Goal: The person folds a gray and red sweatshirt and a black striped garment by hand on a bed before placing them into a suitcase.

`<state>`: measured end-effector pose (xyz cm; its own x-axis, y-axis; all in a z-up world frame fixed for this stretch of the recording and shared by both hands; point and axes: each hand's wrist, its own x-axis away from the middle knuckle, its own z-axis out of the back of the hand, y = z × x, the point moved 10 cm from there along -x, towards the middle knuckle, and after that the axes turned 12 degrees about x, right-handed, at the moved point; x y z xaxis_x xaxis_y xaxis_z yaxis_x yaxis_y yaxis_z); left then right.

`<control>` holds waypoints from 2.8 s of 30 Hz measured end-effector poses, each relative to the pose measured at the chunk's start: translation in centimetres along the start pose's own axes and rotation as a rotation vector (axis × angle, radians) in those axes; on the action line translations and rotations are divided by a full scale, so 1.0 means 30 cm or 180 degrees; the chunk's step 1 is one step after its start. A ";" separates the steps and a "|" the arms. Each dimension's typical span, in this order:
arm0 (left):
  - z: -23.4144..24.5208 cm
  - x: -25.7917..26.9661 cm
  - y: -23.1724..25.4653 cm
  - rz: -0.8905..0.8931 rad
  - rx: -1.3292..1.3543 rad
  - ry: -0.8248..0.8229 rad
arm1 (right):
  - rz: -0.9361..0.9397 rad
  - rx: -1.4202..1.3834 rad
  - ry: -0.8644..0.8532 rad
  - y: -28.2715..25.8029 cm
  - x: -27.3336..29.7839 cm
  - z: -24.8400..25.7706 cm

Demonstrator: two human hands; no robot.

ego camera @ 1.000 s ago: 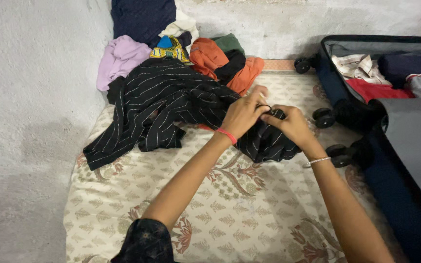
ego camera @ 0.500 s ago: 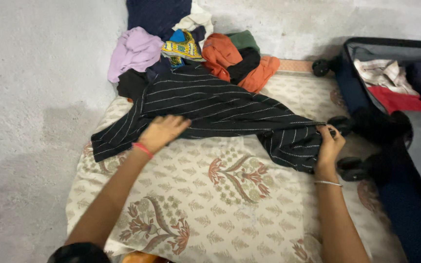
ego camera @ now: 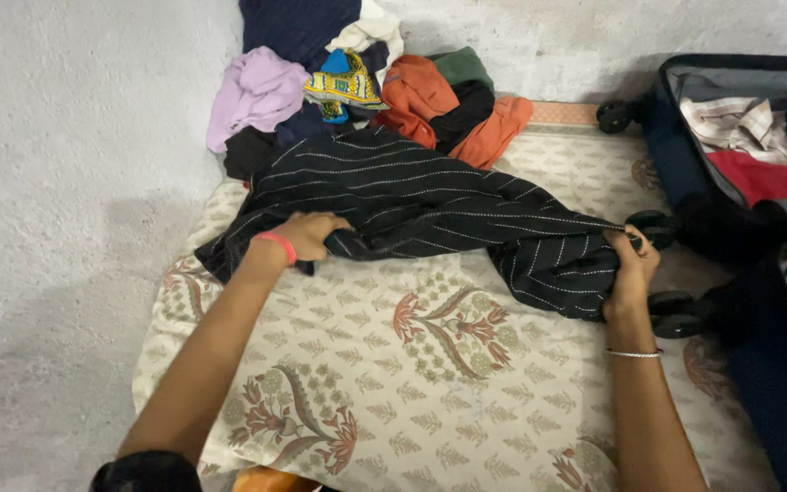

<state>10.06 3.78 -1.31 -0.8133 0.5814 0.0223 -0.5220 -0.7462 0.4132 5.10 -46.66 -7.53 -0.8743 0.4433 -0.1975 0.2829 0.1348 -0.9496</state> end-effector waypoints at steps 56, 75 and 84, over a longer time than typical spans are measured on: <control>0.069 0.036 0.435 -0.1082 0.0627 0.1355 | 0.0181 0.0971 0.0254 0.064 -0.107 0.113; 0.365 0.116 0.325 -0.0825 0.0292 0.2140 | -0.0304 0.2695 -0.1610 -0.407 -0.034 -0.086; 0.320 -0.024 0.243 -0.0645 0.1554 0.1816 | -0.0382 0.1554 -0.1174 -0.319 -0.086 -0.059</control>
<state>9.30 1.03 10.44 -0.7895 0.3355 -0.5139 -0.6101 -0.3386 0.7163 5.34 -47.52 2.51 -0.9922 0.1030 -0.0708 0.0376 -0.2945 -0.9549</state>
